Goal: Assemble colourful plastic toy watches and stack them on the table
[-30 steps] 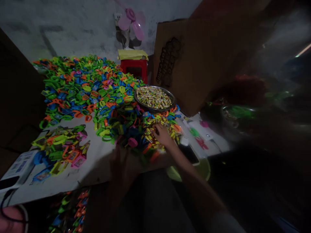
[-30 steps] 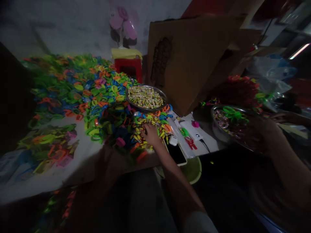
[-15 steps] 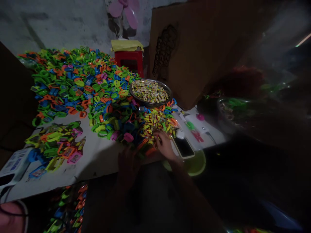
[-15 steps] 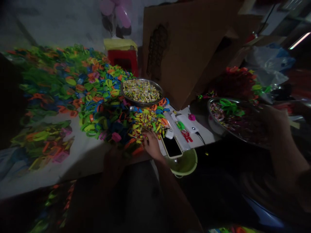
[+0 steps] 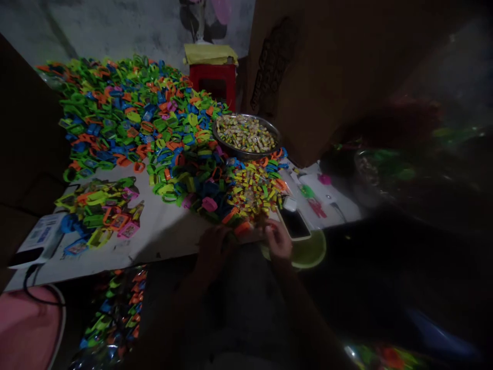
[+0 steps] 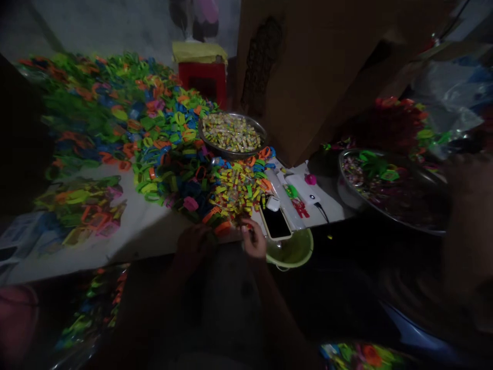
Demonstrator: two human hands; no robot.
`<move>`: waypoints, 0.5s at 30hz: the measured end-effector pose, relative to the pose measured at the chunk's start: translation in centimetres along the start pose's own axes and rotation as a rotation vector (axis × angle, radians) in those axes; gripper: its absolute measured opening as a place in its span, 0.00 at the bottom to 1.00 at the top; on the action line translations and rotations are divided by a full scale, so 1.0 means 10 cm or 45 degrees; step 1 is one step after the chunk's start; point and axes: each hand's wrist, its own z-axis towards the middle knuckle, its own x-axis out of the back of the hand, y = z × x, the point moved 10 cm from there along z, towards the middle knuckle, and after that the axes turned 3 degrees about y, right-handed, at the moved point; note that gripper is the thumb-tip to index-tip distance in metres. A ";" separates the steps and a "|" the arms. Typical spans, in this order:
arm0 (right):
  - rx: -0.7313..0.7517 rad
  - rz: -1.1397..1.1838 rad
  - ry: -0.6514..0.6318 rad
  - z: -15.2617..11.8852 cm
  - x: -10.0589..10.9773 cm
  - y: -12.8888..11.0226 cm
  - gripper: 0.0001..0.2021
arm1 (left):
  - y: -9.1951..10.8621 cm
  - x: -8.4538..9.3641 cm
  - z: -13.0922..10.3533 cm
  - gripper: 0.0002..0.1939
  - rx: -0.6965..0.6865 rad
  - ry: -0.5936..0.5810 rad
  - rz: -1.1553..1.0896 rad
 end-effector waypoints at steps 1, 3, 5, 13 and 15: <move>-0.054 -0.016 -0.077 -0.10 -0.06 0.03 0.18 | 0.01 0.01 0.00 0.14 0.018 0.008 -0.050; -0.137 -0.052 -0.197 -0.31 -0.18 0.05 0.20 | 0.02 0.02 -0.02 0.13 0.056 -0.014 -0.203; -0.171 -0.058 -0.320 -0.51 -0.30 0.00 0.20 | 0.02 0.05 -0.08 0.12 0.115 -0.038 -0.405; -0.194 -0.004 -0.731 -0.97 -0.64 -0.66 0.17 | -0.13 0.25 -0.61 0.25 0.768 0.077 -1.212; -0.096 -0.043 -0.867 -1.09 -0.73 -0.81 0.17 | -0.14 0.30 -0.73 0.29 0.924 0.141 -1.359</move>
